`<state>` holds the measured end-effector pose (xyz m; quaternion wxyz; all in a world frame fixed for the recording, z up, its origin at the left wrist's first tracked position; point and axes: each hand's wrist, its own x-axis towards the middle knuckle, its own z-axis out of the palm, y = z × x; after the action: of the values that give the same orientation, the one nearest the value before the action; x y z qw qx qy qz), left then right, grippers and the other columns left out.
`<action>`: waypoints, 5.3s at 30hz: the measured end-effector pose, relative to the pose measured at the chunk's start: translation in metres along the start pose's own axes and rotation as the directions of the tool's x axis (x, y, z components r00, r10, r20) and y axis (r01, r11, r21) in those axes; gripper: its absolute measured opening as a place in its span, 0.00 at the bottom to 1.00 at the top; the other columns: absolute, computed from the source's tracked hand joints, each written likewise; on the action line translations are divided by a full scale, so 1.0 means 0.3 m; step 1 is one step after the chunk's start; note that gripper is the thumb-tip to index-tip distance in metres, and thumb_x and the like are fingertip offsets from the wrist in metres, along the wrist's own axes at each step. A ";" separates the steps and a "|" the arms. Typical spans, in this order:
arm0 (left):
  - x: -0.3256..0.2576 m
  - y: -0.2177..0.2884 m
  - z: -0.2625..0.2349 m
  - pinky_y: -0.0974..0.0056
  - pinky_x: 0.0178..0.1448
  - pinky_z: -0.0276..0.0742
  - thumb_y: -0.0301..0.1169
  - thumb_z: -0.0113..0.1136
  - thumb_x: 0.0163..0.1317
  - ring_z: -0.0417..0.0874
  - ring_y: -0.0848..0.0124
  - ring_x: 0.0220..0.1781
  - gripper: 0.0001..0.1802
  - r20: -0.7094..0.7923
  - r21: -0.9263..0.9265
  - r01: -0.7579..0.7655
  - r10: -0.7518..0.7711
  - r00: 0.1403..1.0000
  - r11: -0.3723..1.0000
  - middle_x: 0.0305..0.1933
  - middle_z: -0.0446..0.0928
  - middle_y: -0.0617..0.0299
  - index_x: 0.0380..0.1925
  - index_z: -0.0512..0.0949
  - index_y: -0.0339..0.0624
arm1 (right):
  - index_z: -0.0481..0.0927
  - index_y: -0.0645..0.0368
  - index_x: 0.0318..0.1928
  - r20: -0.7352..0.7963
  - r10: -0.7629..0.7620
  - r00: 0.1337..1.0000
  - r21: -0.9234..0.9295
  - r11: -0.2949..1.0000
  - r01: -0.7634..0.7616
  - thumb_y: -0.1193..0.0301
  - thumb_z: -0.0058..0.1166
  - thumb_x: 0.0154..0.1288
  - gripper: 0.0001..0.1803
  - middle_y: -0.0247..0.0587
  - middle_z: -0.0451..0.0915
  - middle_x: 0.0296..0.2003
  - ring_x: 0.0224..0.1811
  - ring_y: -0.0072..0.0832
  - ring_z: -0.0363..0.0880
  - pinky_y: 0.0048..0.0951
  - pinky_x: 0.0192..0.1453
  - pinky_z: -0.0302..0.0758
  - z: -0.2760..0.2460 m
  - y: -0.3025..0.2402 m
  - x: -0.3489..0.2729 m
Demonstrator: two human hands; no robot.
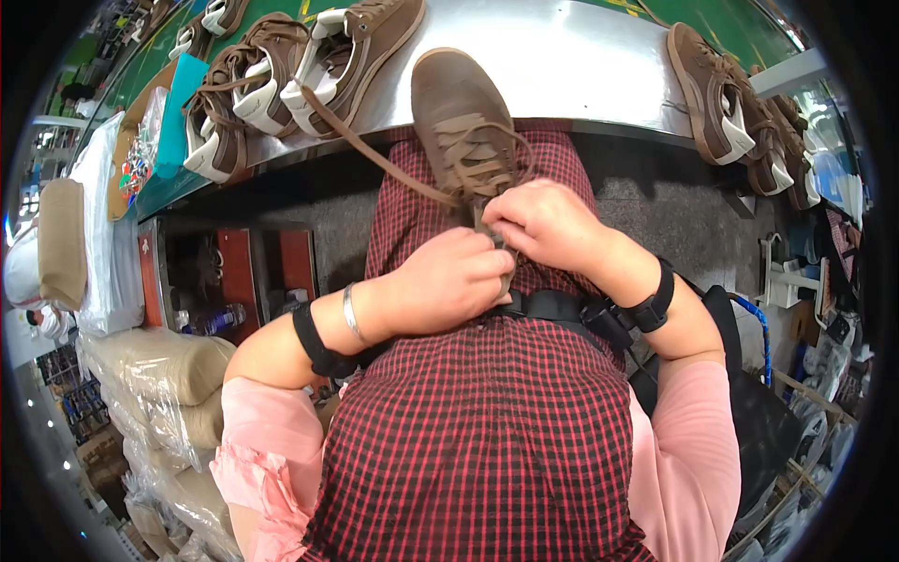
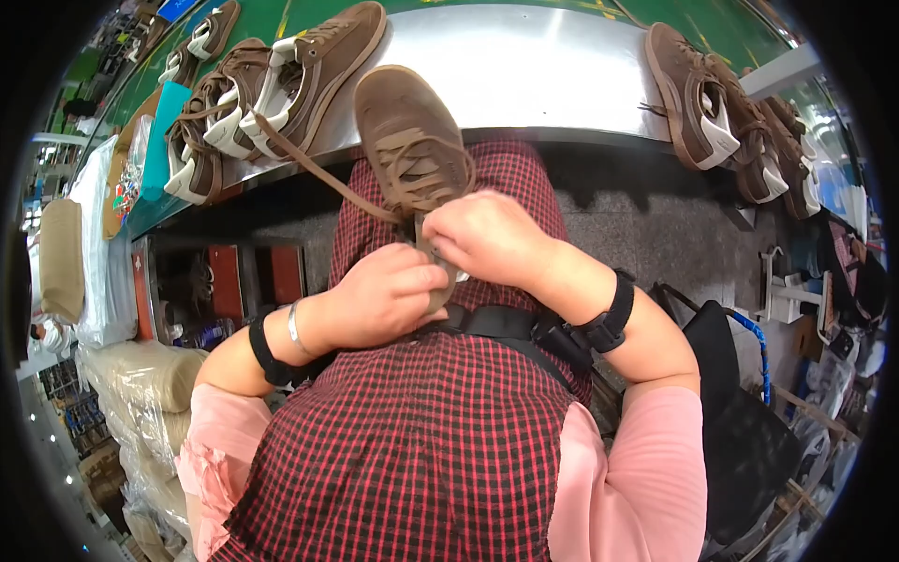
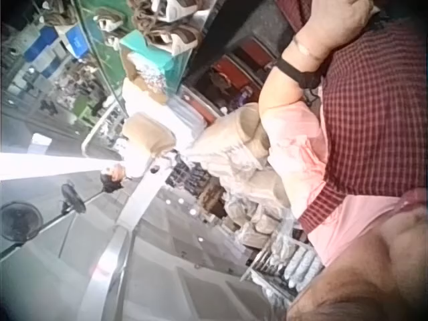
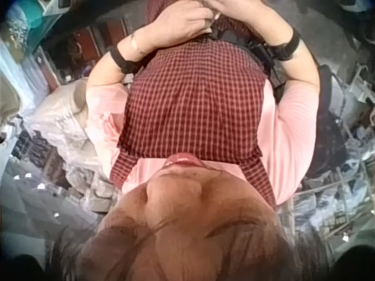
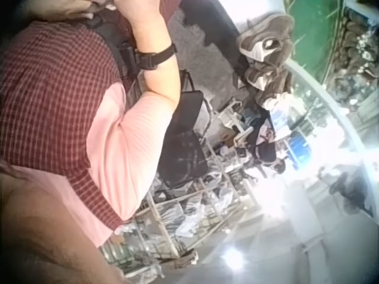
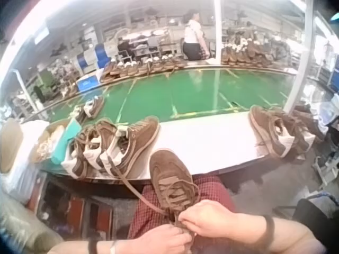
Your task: Lacing and tying brown shoes in a manufacturing setting.
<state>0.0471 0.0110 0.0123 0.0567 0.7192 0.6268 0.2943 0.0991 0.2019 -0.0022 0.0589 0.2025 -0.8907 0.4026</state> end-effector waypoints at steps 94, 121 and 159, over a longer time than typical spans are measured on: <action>-0.020 -0.165 0.135 0.52 0.64 0.60 0.33 0.57 0.47 0.66 0.60 0.62 0.14 -0.292 0.714 0.204 0.020 0.956 0.669 0.54 0.70 0.62 0.36 0.77 0.43 | 0.73 0.52 0.50 -0.409 -0.123 0.904 -0.506 0.855 -0.113 0.73 0.54 0.49 0.23 0.38 0.73 0.49 0.41 0.33 0.74 0.35 0.45 0.67 0.093 0.032 -0.017; -0.130 -0.046 -0.025 0.60 0.42 0.74 0.21 0.61 0.41 0.76 0.59 0.38 0.11 -0.058 0.275 0.135 -0.124 0.991 0.952 0.34 0.75 0.58 0.29 0.76 0.40 | 0.76 0.54 0.33 -0.115 -0.226 0.967 -0.439 0.885 0.154 0.73 0.57 0.48 0.09 0.37 0.75 0.35 0.35 0.35 0.75 0.35 0.39 0.68 -0.026 0.066 -0.092; -0.225 -0.201 0.025 0.68 0.38 0.75 0.29 0.56 0.60 0.77 0.72 0.33 0.07 0.249 -0.968 0.139 -0.838 0.485 -0.207 0.34 0.76 0.64 0.34 0.76 0.36 | 0.74 0.62 0.28 0.007 0.527 0.850 0.837 0.462 -0.293 0.70 0.50 0.63 0.09 0.30 0.70 0.26 0.30 0.19 0.70 0.24 0.38 0.69 0.006 0.188 -0.105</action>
<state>-0.0042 -0.0373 -0.0449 0.4549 0.0238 0.4903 0.7430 0.1049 0.2438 -0.0510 -0.0271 -0.0689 -0.6100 0.7889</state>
